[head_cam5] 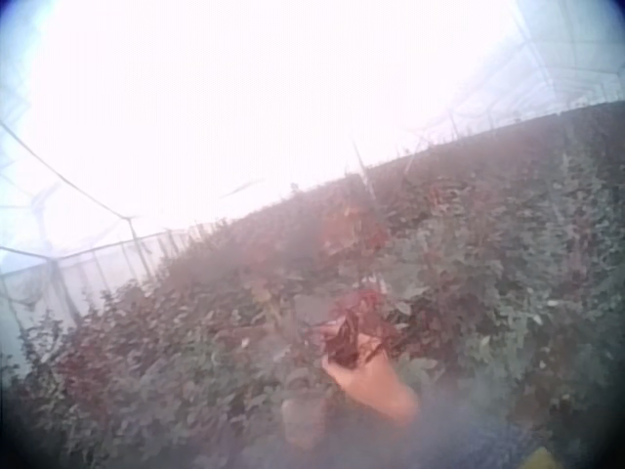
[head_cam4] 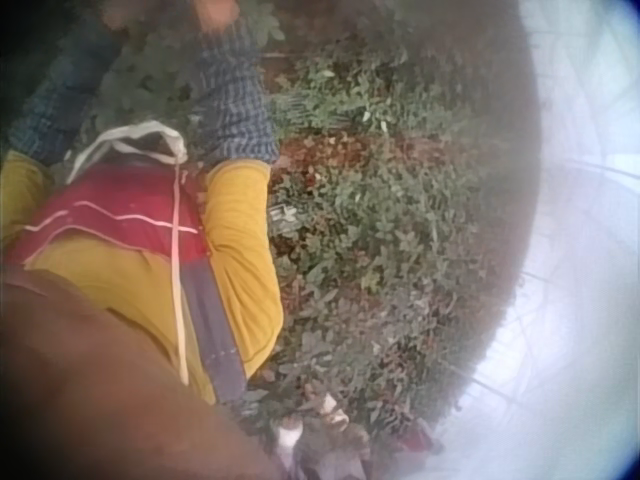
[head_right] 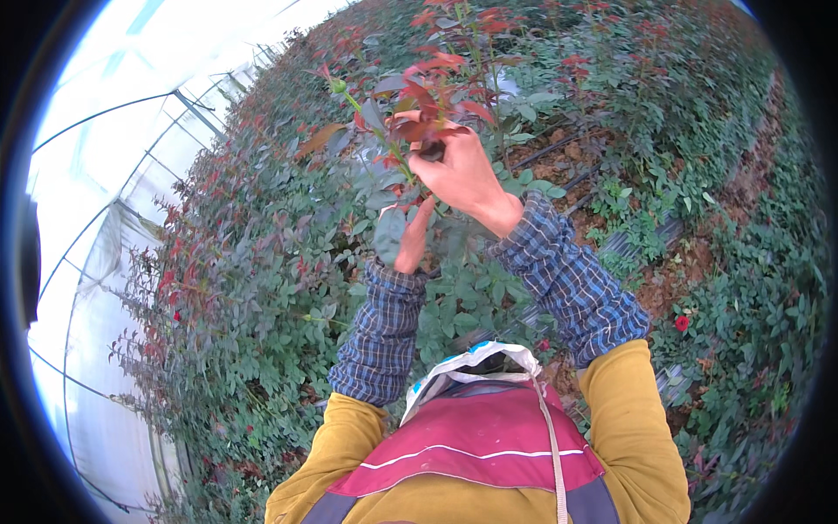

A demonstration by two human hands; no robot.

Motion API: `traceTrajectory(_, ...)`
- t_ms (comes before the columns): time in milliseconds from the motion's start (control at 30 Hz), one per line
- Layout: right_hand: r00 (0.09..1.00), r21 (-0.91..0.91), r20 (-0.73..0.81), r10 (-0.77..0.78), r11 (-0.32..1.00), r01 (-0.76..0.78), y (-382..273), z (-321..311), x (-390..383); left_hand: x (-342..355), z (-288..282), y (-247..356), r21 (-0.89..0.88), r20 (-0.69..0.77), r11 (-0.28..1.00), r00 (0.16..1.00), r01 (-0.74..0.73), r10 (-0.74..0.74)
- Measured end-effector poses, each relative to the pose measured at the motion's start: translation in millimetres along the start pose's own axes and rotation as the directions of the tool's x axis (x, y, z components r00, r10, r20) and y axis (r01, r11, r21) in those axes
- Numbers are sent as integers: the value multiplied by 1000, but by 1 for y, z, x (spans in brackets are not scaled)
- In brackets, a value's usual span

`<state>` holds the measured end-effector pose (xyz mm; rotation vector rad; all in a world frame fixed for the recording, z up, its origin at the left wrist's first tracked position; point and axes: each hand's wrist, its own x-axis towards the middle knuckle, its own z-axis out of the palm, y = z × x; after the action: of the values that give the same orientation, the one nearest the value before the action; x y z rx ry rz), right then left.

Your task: The person walks through a greenhouse and repeatedly plucks red roses from bushes by hand. They remove leaves from the stems and place the cut roses into a cloth bag attached to their waist. Another worker is visible in the background performing the same task.

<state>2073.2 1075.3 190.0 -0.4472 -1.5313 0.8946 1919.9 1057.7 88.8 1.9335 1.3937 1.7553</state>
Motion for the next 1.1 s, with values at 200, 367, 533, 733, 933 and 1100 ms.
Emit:
traceTrajectory(200,997,-207,79,-23,978,39,2,5,19,5,1,0,-79,19,997,1000,13,-12)
traceTrajectory(367,992,109,-1,128,986,-127,7,11,13,9,1,7,-142,30,989,999,32,-28)
traceTrajectory(533,952,432,32,305,855,-289,12,16,5,15,0,10,-171,23,970,985,173,-172)
traceTrajectory(733,971,-43,-220,-91,996,83,0,21,25,15,7,-2,155,-114,970,972,-186,204)
traceTrajectory(933,909,-517,-166,-382,819,250,-15,33,49,11,6,-9,262,-19,948,982,-178,190)
traceTrajectory(1100,919,-549,-152,-364,804,228,-8,34,45,13,6,-8,226,-73,965,986,-133,153)
